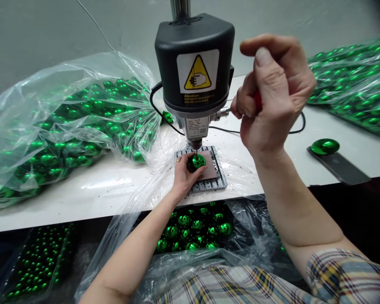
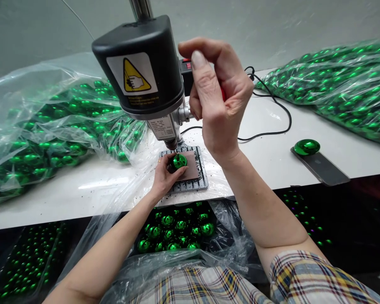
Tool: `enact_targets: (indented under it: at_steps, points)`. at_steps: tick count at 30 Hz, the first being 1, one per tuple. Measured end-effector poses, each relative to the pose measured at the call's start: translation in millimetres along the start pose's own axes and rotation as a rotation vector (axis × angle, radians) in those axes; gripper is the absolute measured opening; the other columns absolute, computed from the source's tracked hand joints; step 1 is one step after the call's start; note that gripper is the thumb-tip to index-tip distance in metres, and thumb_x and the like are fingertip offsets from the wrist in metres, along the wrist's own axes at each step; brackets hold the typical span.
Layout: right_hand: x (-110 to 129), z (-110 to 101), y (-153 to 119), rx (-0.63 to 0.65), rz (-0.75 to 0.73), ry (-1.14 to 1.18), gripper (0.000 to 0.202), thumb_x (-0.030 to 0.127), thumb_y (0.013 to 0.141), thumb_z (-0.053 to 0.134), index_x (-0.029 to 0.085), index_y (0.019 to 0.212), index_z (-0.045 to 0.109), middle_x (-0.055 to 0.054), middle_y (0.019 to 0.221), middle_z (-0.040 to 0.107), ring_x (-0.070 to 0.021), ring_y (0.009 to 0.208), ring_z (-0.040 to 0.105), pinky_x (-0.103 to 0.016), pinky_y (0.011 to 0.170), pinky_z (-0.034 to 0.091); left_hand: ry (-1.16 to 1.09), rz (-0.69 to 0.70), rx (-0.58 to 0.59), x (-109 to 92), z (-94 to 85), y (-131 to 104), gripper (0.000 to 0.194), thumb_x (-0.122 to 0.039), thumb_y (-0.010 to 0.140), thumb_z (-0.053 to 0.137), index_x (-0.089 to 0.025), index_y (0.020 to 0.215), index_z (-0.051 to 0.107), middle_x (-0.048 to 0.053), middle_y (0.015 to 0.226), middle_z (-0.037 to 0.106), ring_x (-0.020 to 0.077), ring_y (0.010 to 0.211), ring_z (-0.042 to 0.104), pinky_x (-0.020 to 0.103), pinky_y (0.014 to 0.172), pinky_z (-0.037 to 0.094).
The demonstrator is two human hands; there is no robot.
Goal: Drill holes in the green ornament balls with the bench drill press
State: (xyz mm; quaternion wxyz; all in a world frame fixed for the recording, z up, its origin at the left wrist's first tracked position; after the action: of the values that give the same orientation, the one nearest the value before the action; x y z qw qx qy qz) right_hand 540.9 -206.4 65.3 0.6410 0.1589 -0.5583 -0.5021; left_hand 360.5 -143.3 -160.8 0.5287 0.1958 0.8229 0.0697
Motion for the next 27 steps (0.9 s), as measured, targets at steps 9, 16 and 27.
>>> enact_targets:
  at_steps: [9, 16, 27]
  points:
    - [8, -9, -30, -0.017, -0.078, 0.004, 0.013, 0.038, 0.095, 0.066, 0.031, 0.102, 0.075, 0.005, 0.065, 0.053, -0.006, 0.038, 0.025, -0.027, 0.038, 0.028, 0.01, 0.029, -0.018, -1, -0.6, 0, 0.05, -0.033, 0.074, 0.087, -0.022, 0.117, 0.064, 0.007, 0.108, 0.063, 0.0257, 0.106, 0.059, 0.044, 0.094, 0.049]
    - [3, -20, -47, -0.036, -0.12, -0.094, 0.018, 0.042, 0.094, 0.065, 0.039, 0.111, 0.071, 0.004, 0.075, 0.061, -0.0068, 0.037, 0.03, -0.029, 0.041, 0.036, 0.047, 0.108, -0.025, -9, -1.0, 0, 0.045, -0.036, 0.078, 0.083, -0.022, 0.116, 0.062, 0.006, 0.107, 0.059, 0.0254, 0.104, 0.055, 0.044, 0.095, 0.045]
    - [-8, -30, -67, 0.062, -0.373, -0.015, 0.022, 0.034, 0.095, 0.062, 0.041, 0.114, 0.071, 0.009, 0.05, 0.048, -0.009, 0.031, 0.032, -0.029, 0.041, 0.037, 0.068, 0.078, -0.004, -11, -1.2, 0, 0.044, -0.035, 0.079, 0.083, -0.023, 0.115, 0.062, 0.006, 0.105, 0.064, 0.0257, 0.102, 0.055, 0.043, 0.094, 0.043]
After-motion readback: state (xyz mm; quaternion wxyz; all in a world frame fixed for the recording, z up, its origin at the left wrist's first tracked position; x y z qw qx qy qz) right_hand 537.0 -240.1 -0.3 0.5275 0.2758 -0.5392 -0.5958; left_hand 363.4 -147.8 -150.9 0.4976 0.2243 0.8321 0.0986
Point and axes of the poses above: each hand's wrist, its own y-axis towards the middle knuckle, its own z-axis out of the palm, x = y × z, the point moved 10 cm from there along y, towards the middle knuckle
